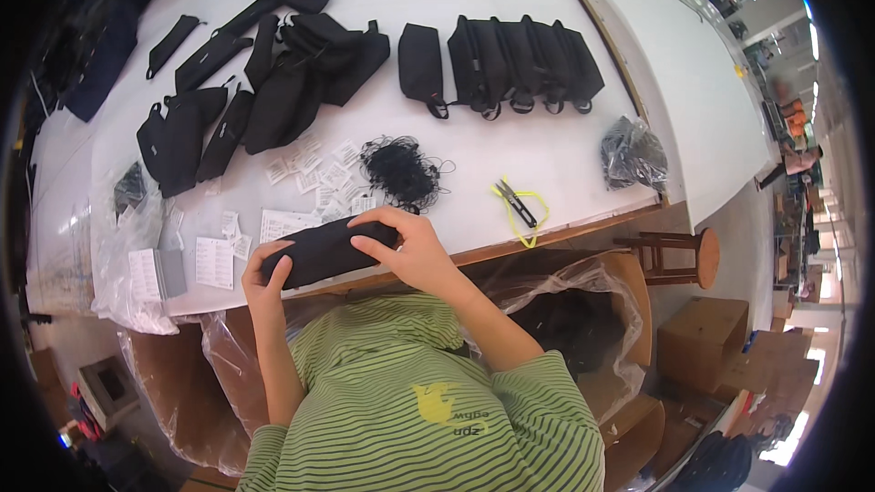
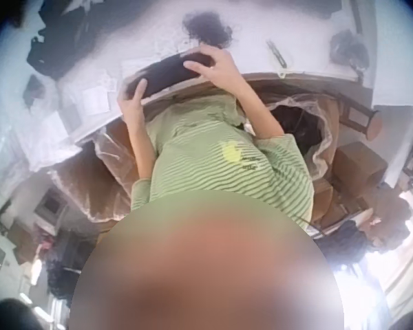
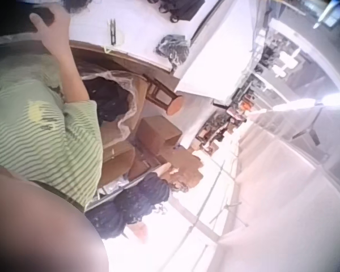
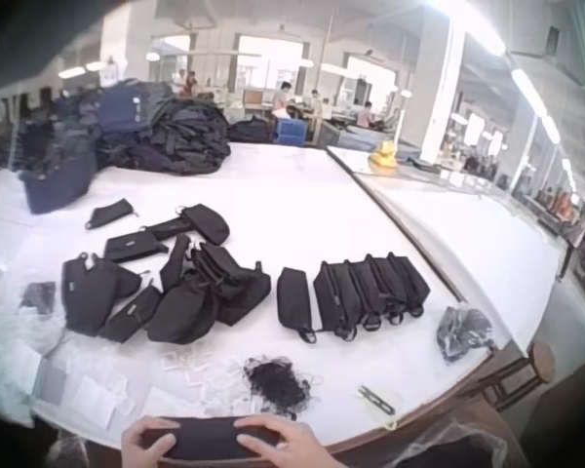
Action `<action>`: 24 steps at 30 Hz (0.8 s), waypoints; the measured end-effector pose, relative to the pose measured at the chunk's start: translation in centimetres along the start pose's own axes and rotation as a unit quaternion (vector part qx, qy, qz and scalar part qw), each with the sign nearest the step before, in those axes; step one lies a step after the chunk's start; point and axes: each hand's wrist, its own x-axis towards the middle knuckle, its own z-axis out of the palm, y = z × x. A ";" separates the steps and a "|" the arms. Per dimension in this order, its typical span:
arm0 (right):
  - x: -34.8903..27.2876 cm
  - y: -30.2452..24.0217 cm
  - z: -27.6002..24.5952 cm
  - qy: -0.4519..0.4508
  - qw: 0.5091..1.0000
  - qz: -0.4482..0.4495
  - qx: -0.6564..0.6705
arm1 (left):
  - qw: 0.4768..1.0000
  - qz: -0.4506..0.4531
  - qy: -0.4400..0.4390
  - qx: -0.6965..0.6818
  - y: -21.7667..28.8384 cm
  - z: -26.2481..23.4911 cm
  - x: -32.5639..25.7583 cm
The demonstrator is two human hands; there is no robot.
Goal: Checking, inserting booklets into, and packing black fabric pouches into a larger shipping container.
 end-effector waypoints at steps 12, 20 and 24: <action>-0.6 4.8 -4.8 -0.119 0.979 0.117 0.118 | 0.987 0.072 -0.139 0.041 2.9 0.4 1.1; 2.2 1.8 -14.4 0.011 0.986 0.149 0.071 | 0.995 0.026 -0.069 0.062 1.9 0.8 1.6; 6.5 6.1 -28.9 0.438 0.896 -0.025 0.072 | 0.966 0.021 0.040 0.253 -1.6 -2.3 1.5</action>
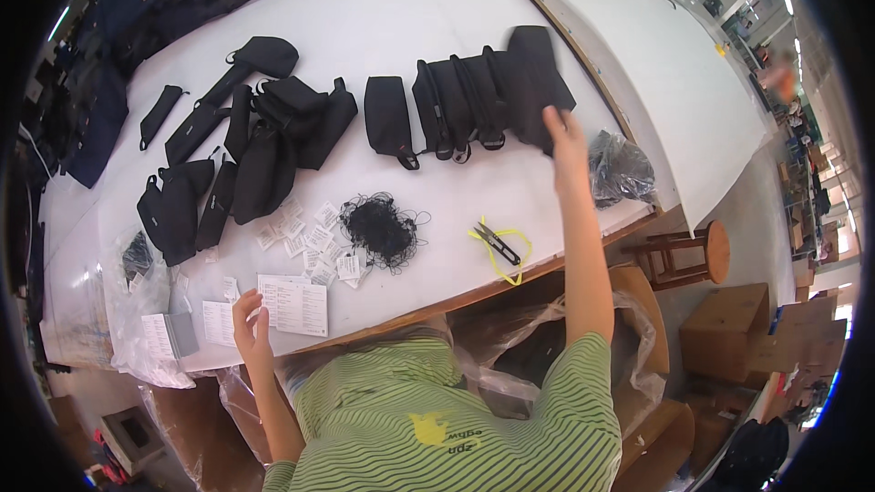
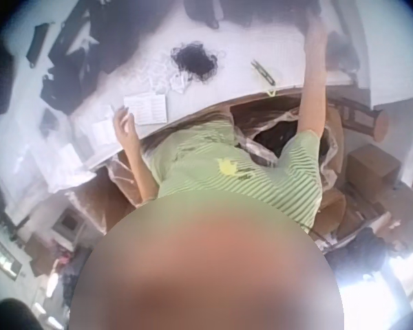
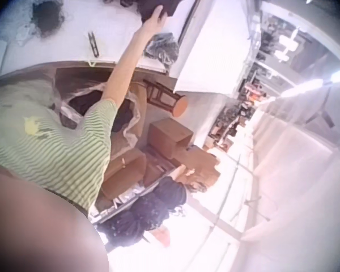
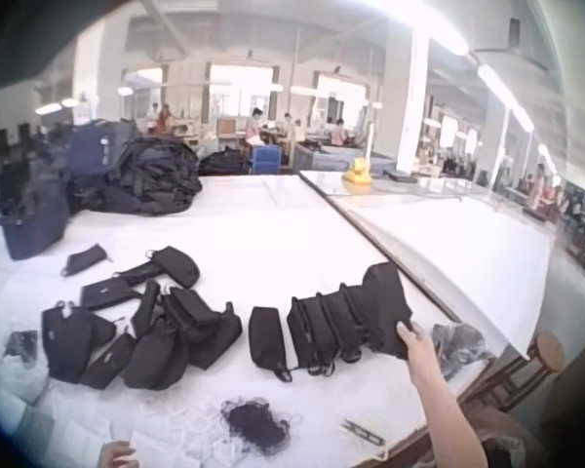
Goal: Checking, inserting booklets into, and packing black fabric pouches into a larger shipping container.
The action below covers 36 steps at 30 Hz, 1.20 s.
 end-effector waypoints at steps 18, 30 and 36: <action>14.1 6.0 -4.8 -0.024 0.822 0.020 -0.569 | 0.992 -0.019 0.043 0.118 -1.3 2.1 -2.8; 13.9 4.1 -2.2 0.024 0.779 0.056 -0.624 | 0.994 0.002 0.049 0.099 -0.1 2.5 -2.3; 1.3 -1.8 9.4 -0.060 0.802 -0.400 -0.440 | 0.996 0.015 0.053 0.066 -0.3 3.0 -2.0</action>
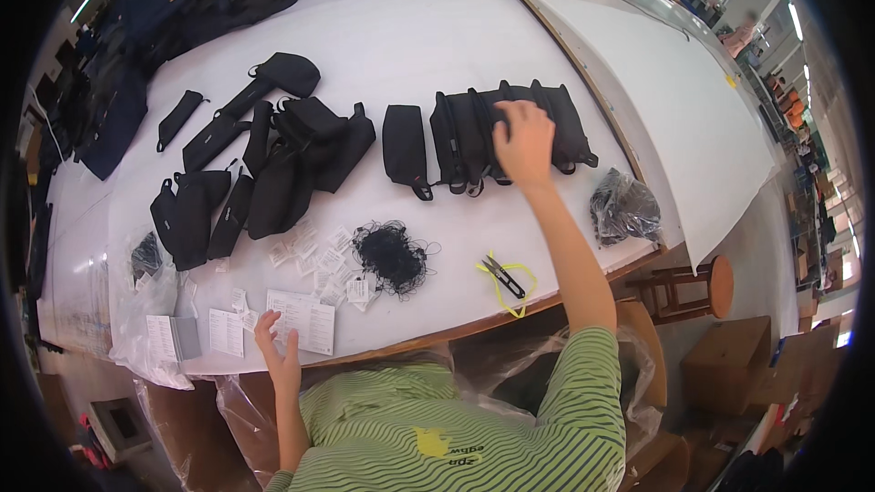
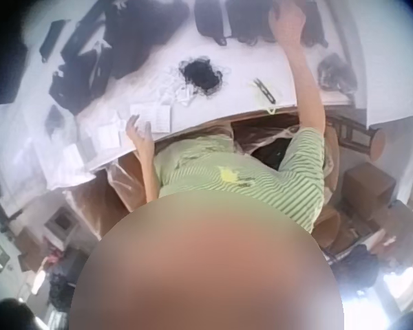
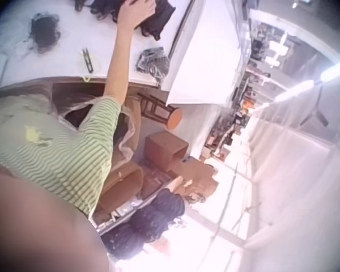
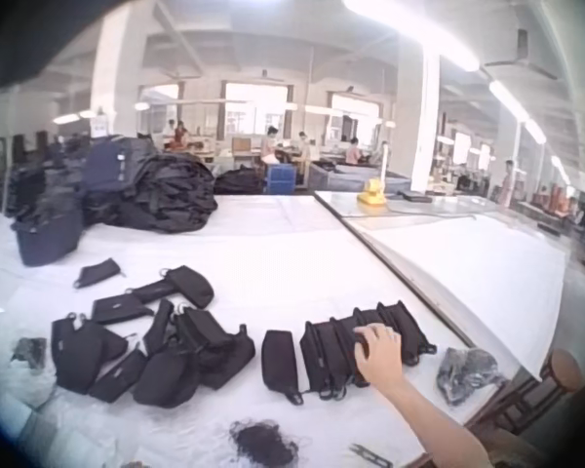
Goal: Checking, inserting booklets into, and packing black fabric pouches into a larger shipping container.
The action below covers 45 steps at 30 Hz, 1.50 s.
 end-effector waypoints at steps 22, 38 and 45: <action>-3.4 -8.8 7.7 -0.084 0.980 -0.152 -0.097 | 0.849 -0.212 -0.341 -0.342 -4.7 -8.2 -5.1; -4.5 -8.2 7.1 -0.076 0.986 -0.115 -0.094 | 0.822 -0.218 -0.418 -0.320 -4.2 -12.1 -6.3; -5.1 -6.9 6.4 -0.071 0.991 -0.090 -0.069 | 0.832 -0.057 -0.466 -0.295 6.5 -2.4 6.9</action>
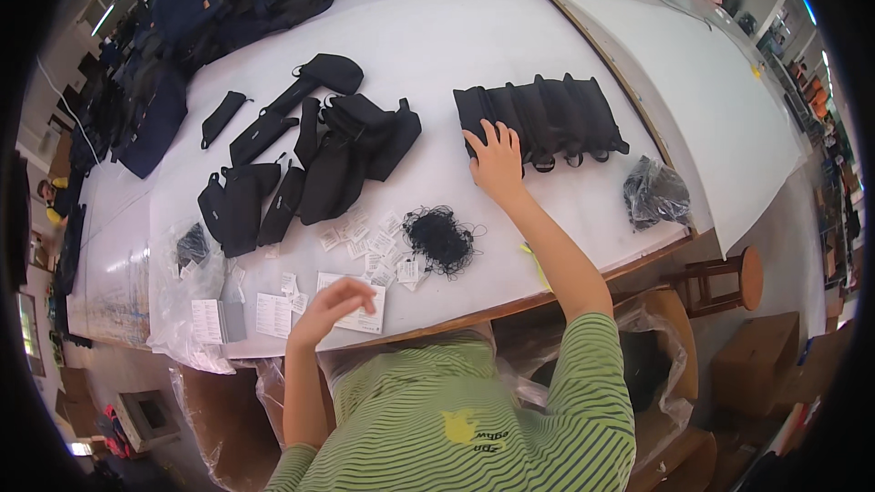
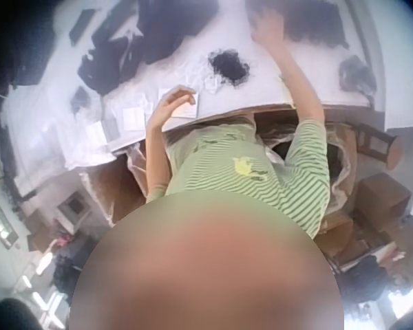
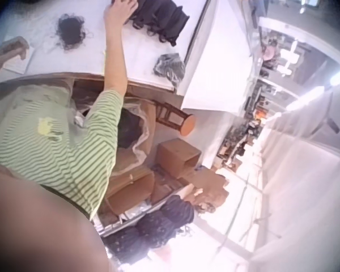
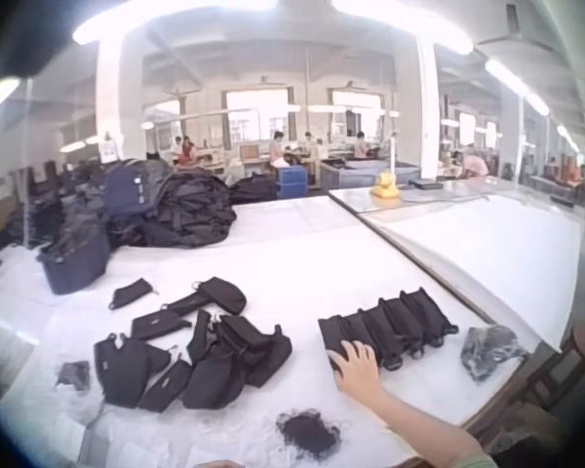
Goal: Checking, inserting booklets into, and packing black fabric pouches into a larger shipping container.
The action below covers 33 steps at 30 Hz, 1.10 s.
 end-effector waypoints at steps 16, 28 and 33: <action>2.0 5.5 -7.1 -0.139 0.929 0.112 0.325 | 0.959 -0.094 0.266 0.033 1.6 7.1 37.0; -0.2 31.7 -2.5 -0.125 0.820 0.501 0.246 | 0.942 -0.112 0.282 0.145 1.7 7.9 39.1; -0.6 31.8 -0.1 -0.161 0.773 0.484 0.377 | 0.950 -0.120 0.260 0.128 2.6 7.8 38.6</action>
